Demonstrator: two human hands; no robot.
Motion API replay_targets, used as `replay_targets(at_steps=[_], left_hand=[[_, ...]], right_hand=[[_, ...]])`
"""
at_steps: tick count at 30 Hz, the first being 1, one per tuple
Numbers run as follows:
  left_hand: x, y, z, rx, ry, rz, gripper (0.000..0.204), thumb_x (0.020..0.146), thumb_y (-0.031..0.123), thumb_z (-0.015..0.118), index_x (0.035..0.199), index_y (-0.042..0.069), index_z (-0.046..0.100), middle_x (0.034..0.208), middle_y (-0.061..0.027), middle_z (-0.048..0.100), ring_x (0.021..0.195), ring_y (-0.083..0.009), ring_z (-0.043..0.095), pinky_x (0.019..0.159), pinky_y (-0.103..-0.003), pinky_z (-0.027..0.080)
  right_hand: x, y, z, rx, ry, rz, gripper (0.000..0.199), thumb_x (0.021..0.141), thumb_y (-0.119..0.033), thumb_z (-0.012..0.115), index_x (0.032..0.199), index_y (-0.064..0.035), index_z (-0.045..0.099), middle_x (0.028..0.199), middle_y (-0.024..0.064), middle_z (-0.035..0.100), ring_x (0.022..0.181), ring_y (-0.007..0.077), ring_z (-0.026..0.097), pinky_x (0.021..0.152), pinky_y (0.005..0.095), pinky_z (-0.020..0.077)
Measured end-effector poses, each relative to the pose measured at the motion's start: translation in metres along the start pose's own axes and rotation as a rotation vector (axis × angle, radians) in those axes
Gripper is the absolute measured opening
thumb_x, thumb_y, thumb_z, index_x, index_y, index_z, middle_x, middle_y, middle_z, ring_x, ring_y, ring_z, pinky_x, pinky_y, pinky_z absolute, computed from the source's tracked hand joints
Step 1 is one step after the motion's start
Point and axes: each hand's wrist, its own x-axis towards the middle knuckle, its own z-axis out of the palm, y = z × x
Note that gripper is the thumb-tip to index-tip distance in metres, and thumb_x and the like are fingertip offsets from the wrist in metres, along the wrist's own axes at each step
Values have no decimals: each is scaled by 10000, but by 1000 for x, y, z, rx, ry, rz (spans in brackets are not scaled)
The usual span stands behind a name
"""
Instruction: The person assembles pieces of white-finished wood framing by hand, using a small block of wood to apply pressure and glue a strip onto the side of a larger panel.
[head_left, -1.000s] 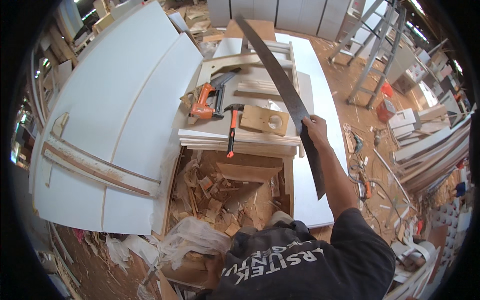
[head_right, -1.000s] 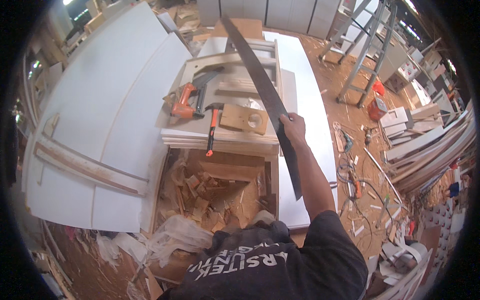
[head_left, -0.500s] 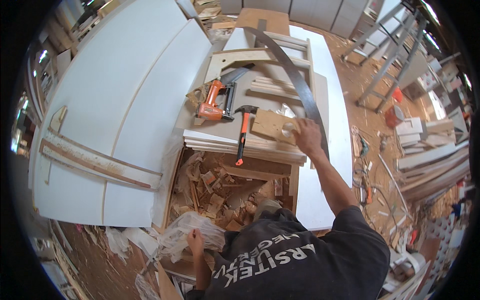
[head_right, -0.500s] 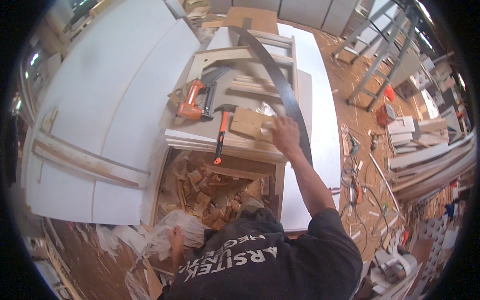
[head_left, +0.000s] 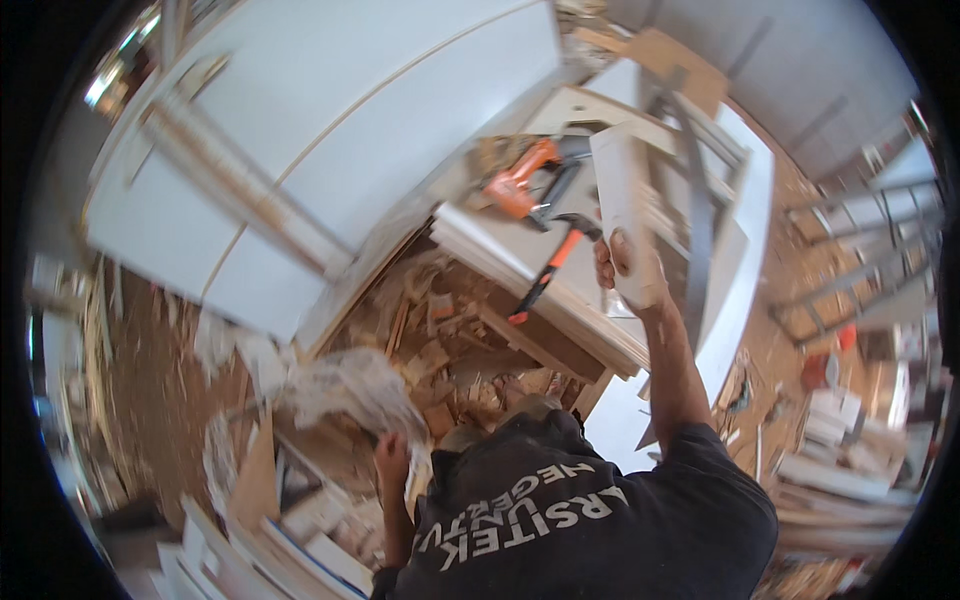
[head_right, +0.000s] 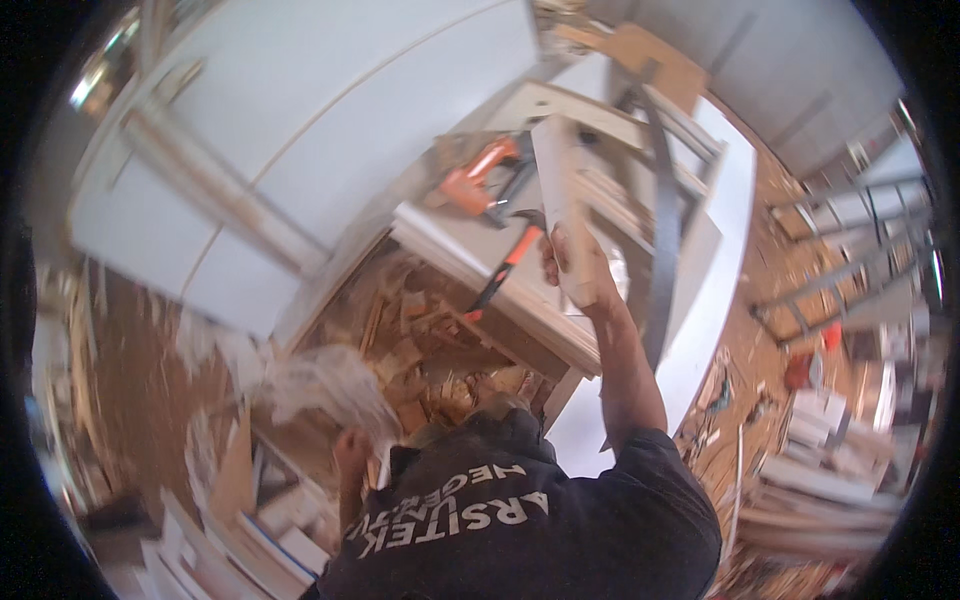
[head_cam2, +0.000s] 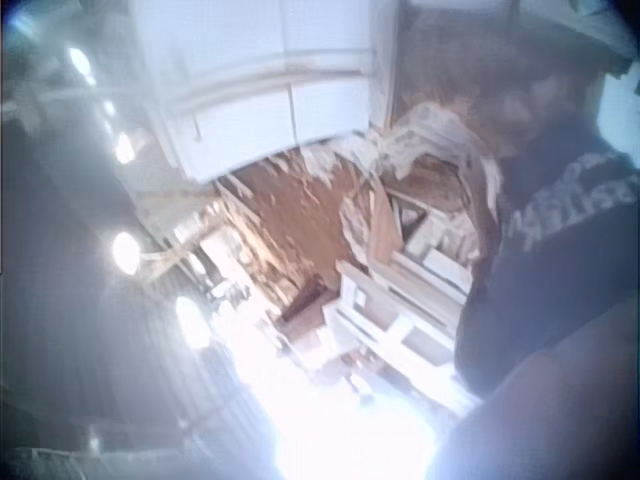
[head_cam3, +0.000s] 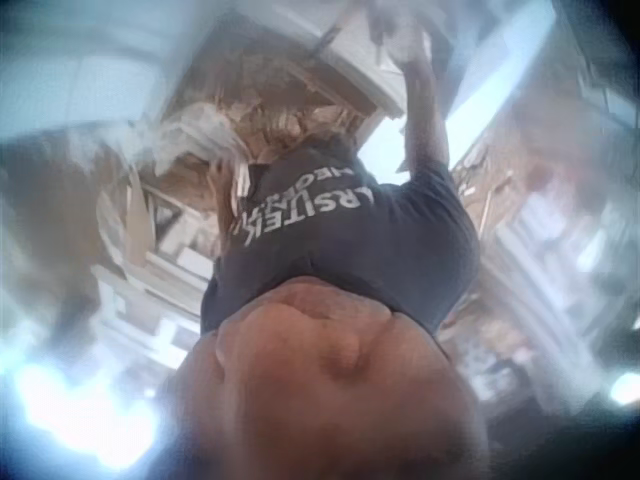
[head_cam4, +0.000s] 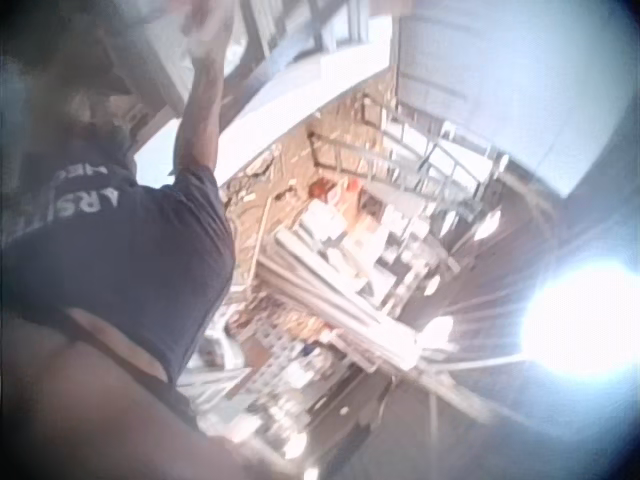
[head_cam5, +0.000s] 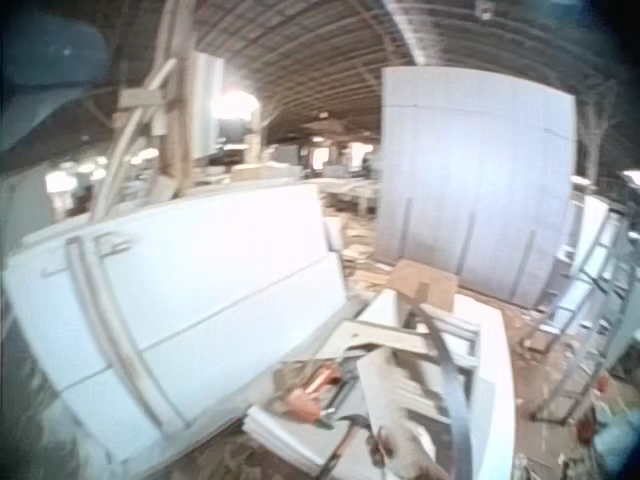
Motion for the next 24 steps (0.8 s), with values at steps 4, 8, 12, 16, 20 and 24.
replay_targets(at_steps=[4,8,12,16,20,24], left_hand=[[-11,148,8,76,51,406,295,979,88,650,1245,-40,644,1043,-97,692,995,-132,653,877,-297,536],[-45,240,-25,-526,12,452,353,1068,177,566,1346,-38,590,1144,-68,685,1056,-136,655,912,-273,530],[-97,226,-110,-601,214,445,347,1078,241,572,1277,-35,639,1047,-31,688,946,-94,620,843,-251,508],[-166,168,-189,-760,650,514,310,1065,200,601,1228,-59,655,990,-13,687,891,-74,596,814,-242,493],[-216,123,-239,-703,1087,356,262,1002,88,673,1236,-28,661,1041,-108,751,944,-116,691,826,-287,561],[-241,100,-255,-31,1247,451,383,923,64,716,1299,38,648,1261,-222,681,1164,-328,693,937,-393,562]], right_hand=[[15,55,128,797,-783,405,523,1065,-377,568,1456,-38,492,912,60,553,729,168,537,606,318,505],[-47,117,268,836,-1177,749,504,1056,-389,574,1383,-7,531,881,95,602,788,252,643,662,402,560],[-127,147,362,330,-1297,801,459,925,-316,764,1214,18,636,1014,188,704,826,286,716,716,416,616],[-134,236,427,-430,-1100,333,314,1042,-229,603,1260,-6,638,1047,113,722,927,184,681,828,321,575],[-215,225,507,-323,-1312,163,398,1085,-287,535,1346,9,584,1125,119,685,989,210,657,884,346,536],[-345,249,563,-154,-1732,-30,462,1092,-322,539,1362,53,545,1202,107,642,1061,182,629,905,319,513]])
